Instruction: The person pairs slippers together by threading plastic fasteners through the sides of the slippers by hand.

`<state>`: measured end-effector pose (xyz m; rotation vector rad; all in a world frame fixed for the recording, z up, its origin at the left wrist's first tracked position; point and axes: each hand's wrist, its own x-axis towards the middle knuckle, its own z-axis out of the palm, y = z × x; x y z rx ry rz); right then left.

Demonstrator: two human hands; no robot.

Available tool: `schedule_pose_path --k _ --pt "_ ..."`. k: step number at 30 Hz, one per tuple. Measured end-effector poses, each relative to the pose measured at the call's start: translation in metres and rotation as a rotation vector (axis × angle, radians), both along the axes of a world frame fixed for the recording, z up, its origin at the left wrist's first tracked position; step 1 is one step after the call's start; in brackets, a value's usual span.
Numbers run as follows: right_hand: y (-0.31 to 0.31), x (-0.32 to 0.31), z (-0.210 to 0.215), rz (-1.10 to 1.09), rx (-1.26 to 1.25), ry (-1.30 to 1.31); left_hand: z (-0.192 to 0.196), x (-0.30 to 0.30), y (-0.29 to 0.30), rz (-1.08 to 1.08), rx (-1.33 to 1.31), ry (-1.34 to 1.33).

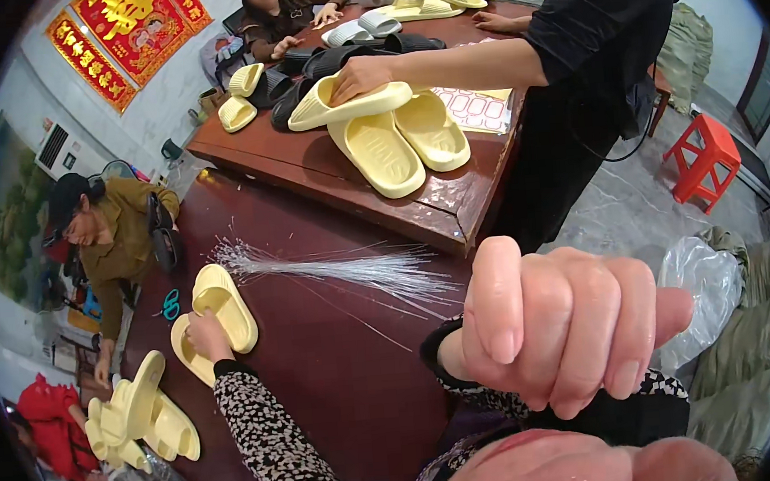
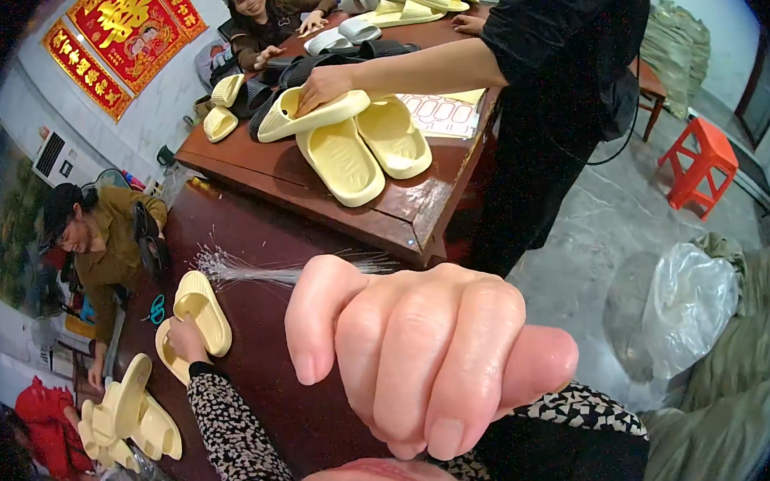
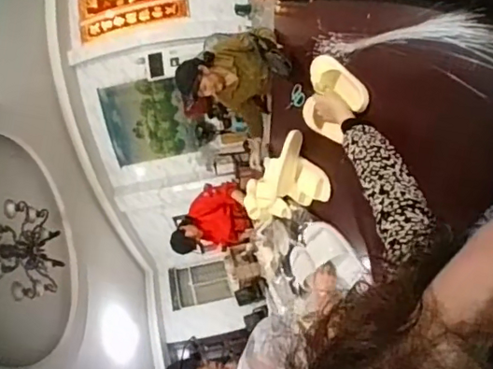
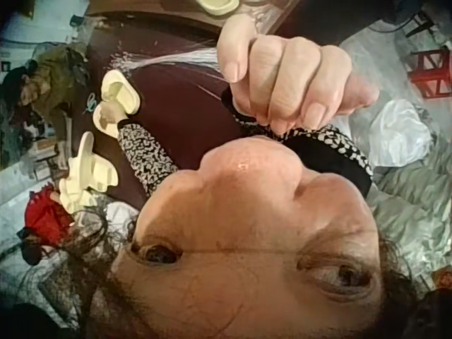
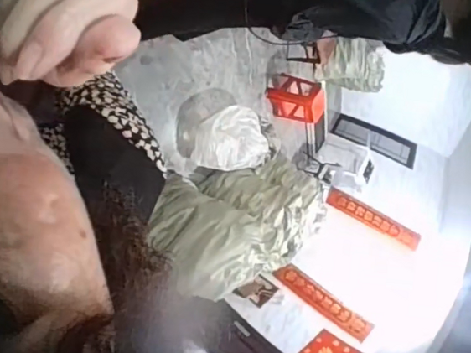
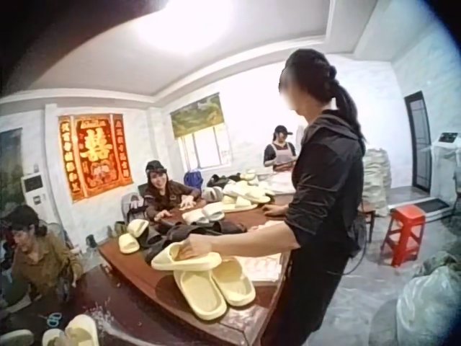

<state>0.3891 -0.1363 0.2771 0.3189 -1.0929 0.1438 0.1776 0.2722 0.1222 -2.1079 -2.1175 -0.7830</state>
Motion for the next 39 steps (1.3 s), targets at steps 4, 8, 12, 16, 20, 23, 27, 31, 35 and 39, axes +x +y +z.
schedule_pose_path --k 4,8,12,16,20,23,27,31,35,39 --pt "0.004 -0.007 -0.002 -0.017 -0.024 -0.036 -0.013 -0.015 0.000 -0.036 0.059 0.060" --pt "0.011 -0.011 0.000 -0.011 -0.035 -0.079 -0.012 -0.036 0.010 -0.089 0.127 -0.053" --pt "0.014 -0.006 -0.002 0.000 -0.015 -0.077 -0.006 -0.038 -0.017 -0.160 0.131 -0.145" --pt "0.002 0.013 0.001 -0.013 0.015 -0.066 -0.008 -0.020 -0.055 -0.256 0.181 -0.108" --pt "-0.002 0.021 0.008 0.022 0.008 -0.001 -0.046 -0.064 -0.055 -0.340 0.113 -0.377" --pt "0.000 0.025 0.008 0.042 -0.054 0.073 -0.054 -0.055 -0.066 -0.429 0.031 -0.479" --pt "-0.002 0.027 0.011 0.101 -0.178 0.156 -0.043 -0.030 -0.120 -0.608 -0.033 -0.580" --pt "0.010 0.024 0.012 0.127 -0.227 0.152 -0.041 -0.021 -0.146 -0.590 -0.114 -0.650" --pt "0.014 0.021 0.009 0.139 -0.250 0.131 -0.028 -0.003 -0.184 -0.522 -0.202 -0.667" --pt "0.027 0.015 0.006 0.106 -0.264 0.078 -0.018 -0.010 -0.213 -0.624 -0.105 -0.679"
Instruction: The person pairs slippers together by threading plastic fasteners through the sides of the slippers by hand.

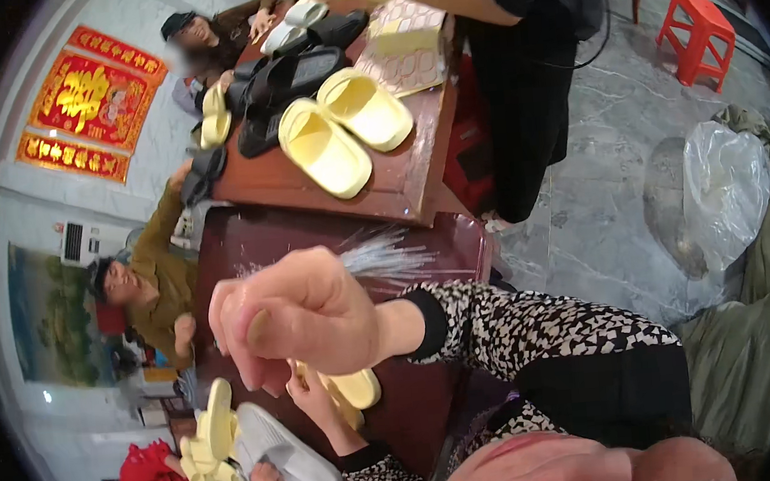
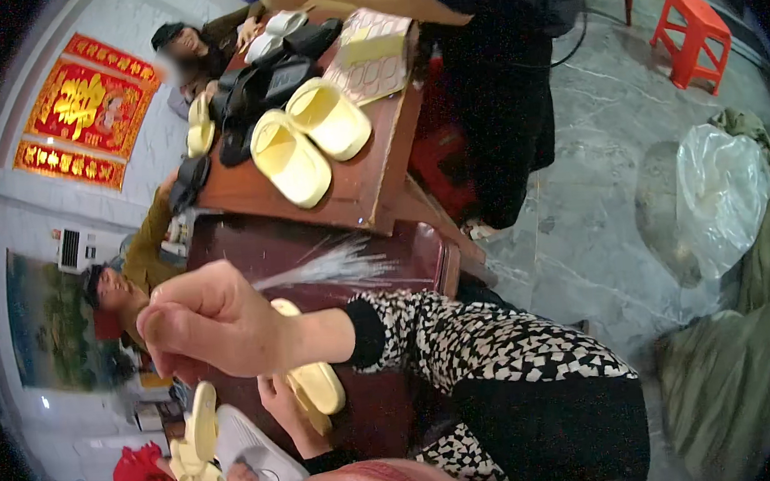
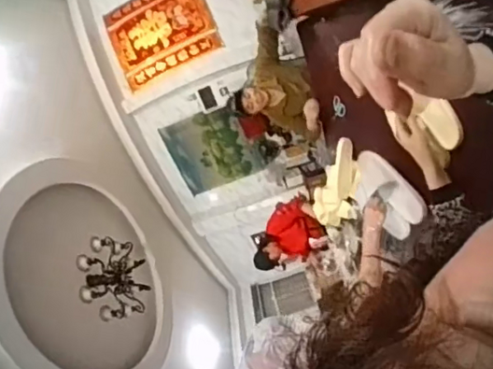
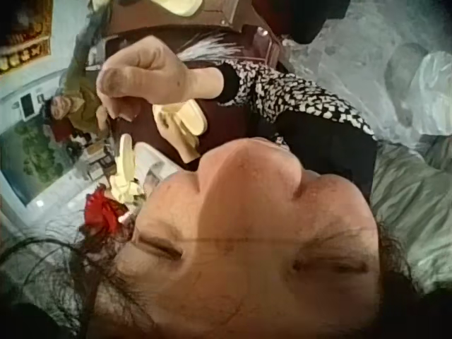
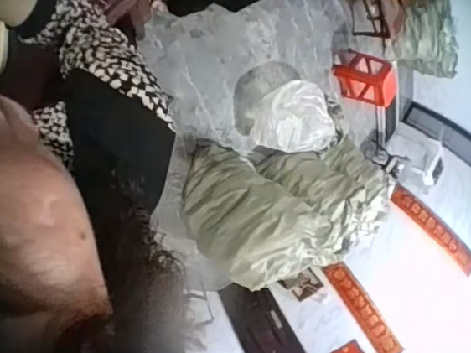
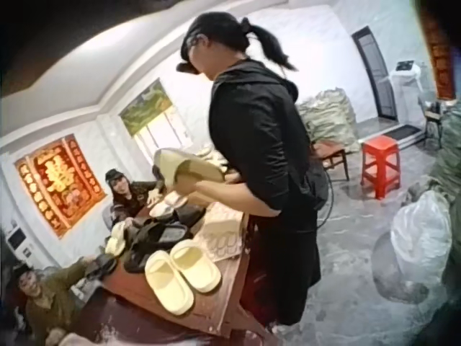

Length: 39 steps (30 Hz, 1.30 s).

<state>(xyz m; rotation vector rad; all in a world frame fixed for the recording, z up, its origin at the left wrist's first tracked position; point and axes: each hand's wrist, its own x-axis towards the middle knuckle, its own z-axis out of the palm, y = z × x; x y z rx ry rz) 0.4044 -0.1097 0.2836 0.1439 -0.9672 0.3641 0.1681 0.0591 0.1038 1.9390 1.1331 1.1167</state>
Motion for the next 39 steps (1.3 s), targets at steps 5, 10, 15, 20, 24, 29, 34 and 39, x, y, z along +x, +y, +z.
schedule_pose_path --k 5,10,15,20,24,29,34,39 --pt "0.006 -0.016 -0.002 -0.028 0.010 -0.038 -0.008 -0.042 -0.024 0.111 0.354 0.139" --pt "0.020 -0.054 0.000 -0.085 0.028 -0.181 -0.012 -0.129 -0.048 0.303 0.304 0.153" --pt "0.036 -0.097 -0.005 -0.047 0.031 -0.239 -0.034 -0.169 -0.054 0.368 0.206 -0.002" --pt "0.027 -0.126 -0.017 -0.263 -0.198 -0.509 -0.037 -0.175 -0.069 0.371 0.205 -0.006" --pt "0.040 -0.158 -0.042 -0.575 -0.518 -1.017 -0.046 -0.172 -0.083 0.341 0.253 -0.022" --pt "0.077 -0.167 -0.114 -0.580 -0.650 -1.672 -0.053 -0.167 -0.092 0.322 0.356 -0.044" --pt "0.097 -0.179 -0.169 -0.714 -0.736 -1.827 -0.057 -0.169 -0.097 0.293 0.386 -0.005" --pt "0.112 -0.192 -0.189 -0.996 -0.621 -1.700 -0.058 -0.172 -0.091 0.253 0.434 0.046"
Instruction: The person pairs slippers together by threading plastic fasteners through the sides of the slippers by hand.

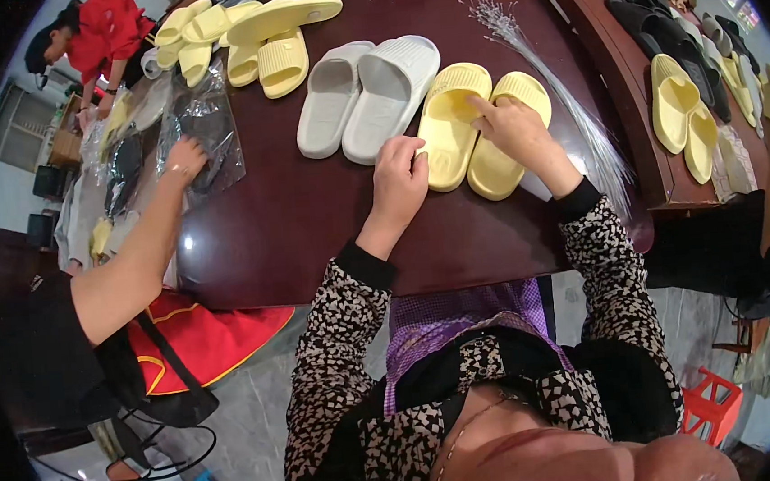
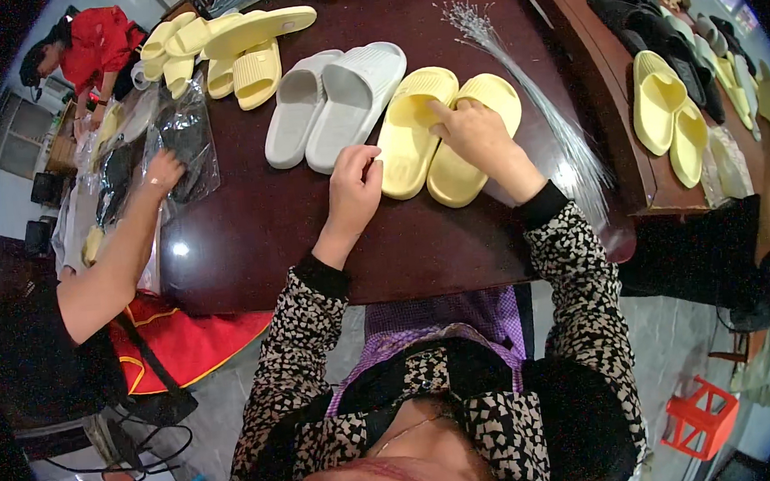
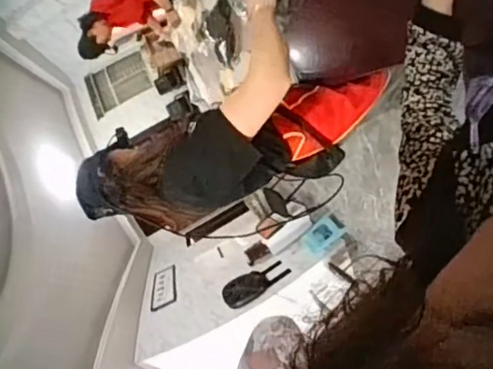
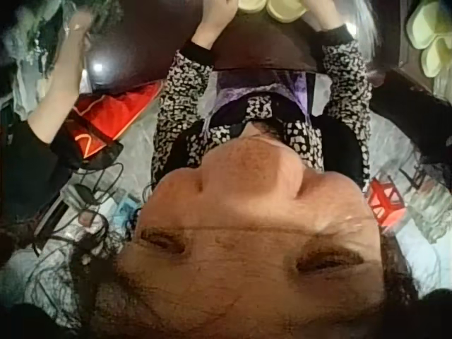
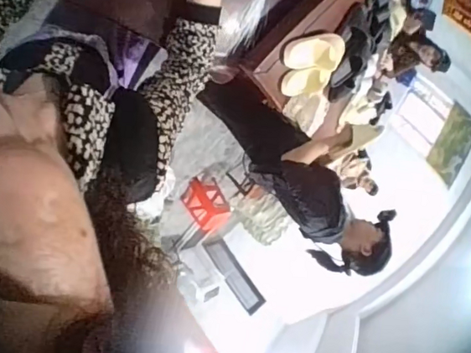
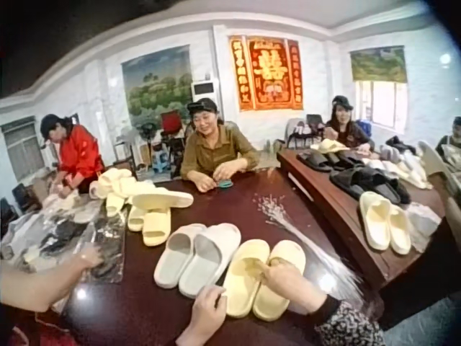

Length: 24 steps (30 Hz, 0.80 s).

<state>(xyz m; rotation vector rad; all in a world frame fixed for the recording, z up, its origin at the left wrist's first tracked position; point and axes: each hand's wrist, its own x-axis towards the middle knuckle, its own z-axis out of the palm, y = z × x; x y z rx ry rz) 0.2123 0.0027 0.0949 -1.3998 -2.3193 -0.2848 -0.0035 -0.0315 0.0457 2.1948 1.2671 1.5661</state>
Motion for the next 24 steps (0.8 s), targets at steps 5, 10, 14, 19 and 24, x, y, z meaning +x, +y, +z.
schedule_pose_path --k 5,10,14,19,24 --pt "0.013 0.002 -0.013 -0.085 0.072 -0.088 0.001 0.002 0.003 -0.016 -0.023 0.020" --pt "0.030 0.023 -0.018 -0.212 -0.103 -0.167 0.011 0.018 0.012 0.006 -0.058 0.007" --pt "0.036 0.049 -0.009 -0.171 0.058 -0.099 0.020 0.031 0.016 0.015 -0.108 0.013" --pt "0.031 0.091 0.022 -0.168 0.162 -0.059 0.022 0.045 0.022 -0.013 -0.082 0.040" --pt "0.036 0.160 0.062 -0.302 0.174 -0.246 0.030 0.059 0.022 0.006 -0.189 -0.009"
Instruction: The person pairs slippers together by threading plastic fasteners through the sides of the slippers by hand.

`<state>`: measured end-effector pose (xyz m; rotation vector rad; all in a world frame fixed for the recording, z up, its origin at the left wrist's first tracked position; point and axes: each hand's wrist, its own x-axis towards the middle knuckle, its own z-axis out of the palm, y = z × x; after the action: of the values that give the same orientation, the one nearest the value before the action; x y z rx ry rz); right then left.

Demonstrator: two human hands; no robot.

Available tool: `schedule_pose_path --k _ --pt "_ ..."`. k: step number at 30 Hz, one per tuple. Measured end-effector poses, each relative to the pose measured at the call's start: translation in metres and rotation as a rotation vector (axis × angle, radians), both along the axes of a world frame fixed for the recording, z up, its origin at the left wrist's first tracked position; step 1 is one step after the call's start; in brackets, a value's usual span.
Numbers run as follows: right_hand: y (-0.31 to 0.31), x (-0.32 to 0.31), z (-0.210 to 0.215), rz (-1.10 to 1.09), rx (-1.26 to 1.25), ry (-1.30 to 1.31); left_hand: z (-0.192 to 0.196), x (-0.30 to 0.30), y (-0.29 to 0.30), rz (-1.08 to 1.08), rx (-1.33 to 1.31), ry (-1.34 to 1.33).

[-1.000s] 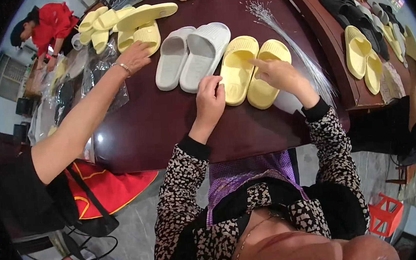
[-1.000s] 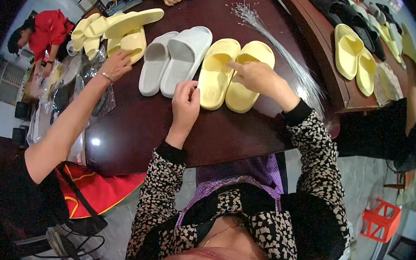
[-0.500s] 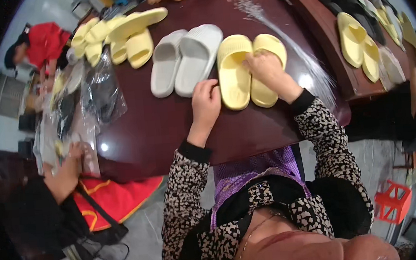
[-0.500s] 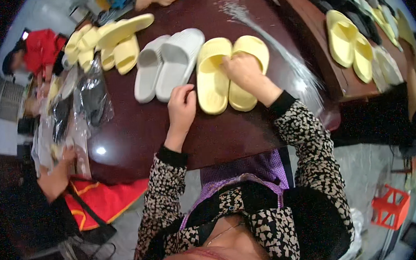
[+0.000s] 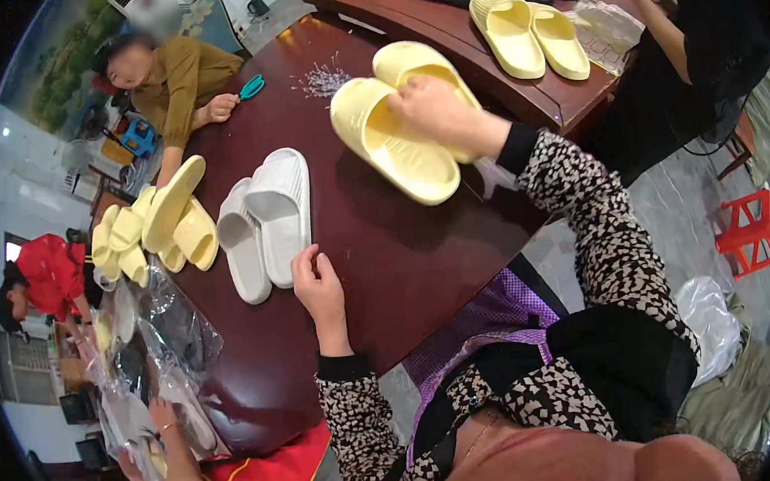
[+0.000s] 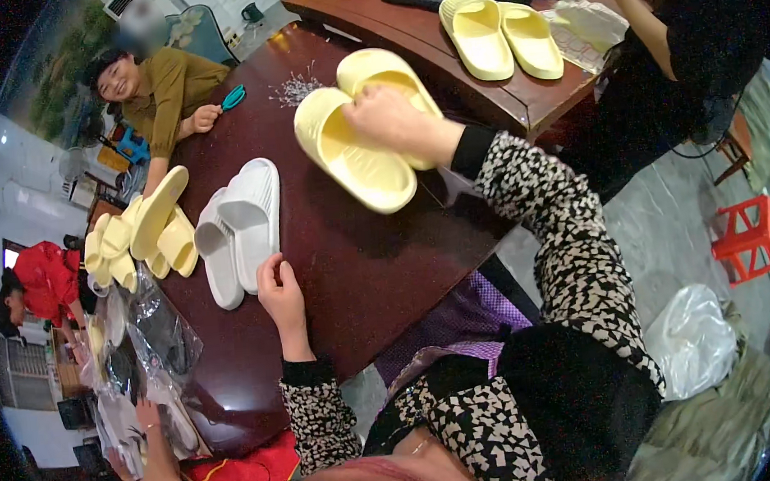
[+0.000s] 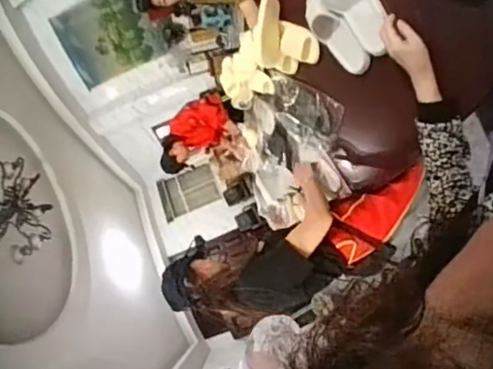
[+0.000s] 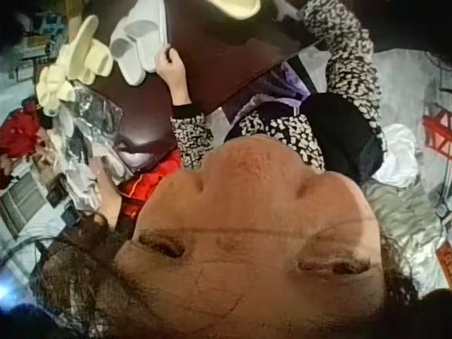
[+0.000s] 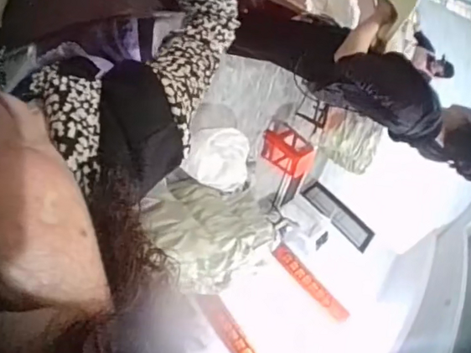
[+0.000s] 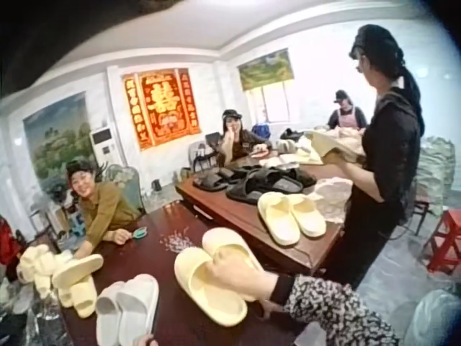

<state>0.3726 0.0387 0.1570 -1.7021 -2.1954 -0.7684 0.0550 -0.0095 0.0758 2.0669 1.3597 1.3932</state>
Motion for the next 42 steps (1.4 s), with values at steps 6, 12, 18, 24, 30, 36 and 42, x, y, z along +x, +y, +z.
schedule_pose_path --k 6,12,18,24,30,36,42 --pt "0.029 0.093 0.062 -0.233 -0.035 -0.197 -0.002 -0.008 -0.001 0.014 -0.004 0.052" --pt "0.026 0.178 0.118 -0.173 0.223 0.619 -0.007 -0.013 -0.001 0.053 -0.045 0.031" --pt "0.020 0.227 0.079 -0.327 0.149 0.116 -0.005 0.002 0.009 -0.005 -0.035 0.004" --pt "0.018 0.211 0.059 -0.363 0.256 0.102 -0.006 0.000 0.001 0.027 -0.051 0.014" --pt "-0.010 0.121 0.056 -0.149 0.330 0.068 -0.008 -0.007 0.002 0.033 -0.030 0.016" --pt "-0.025 0.032 0.019 0.195 0.230 0.186 -0.010 -0.011 0.004 0.038 0.005 -0.017" --pt "-0.009 0.017 -0.051 0.050 0.083 0.423 -0.007 -0.016 -0.011 0.064 -0.002 -0.058"
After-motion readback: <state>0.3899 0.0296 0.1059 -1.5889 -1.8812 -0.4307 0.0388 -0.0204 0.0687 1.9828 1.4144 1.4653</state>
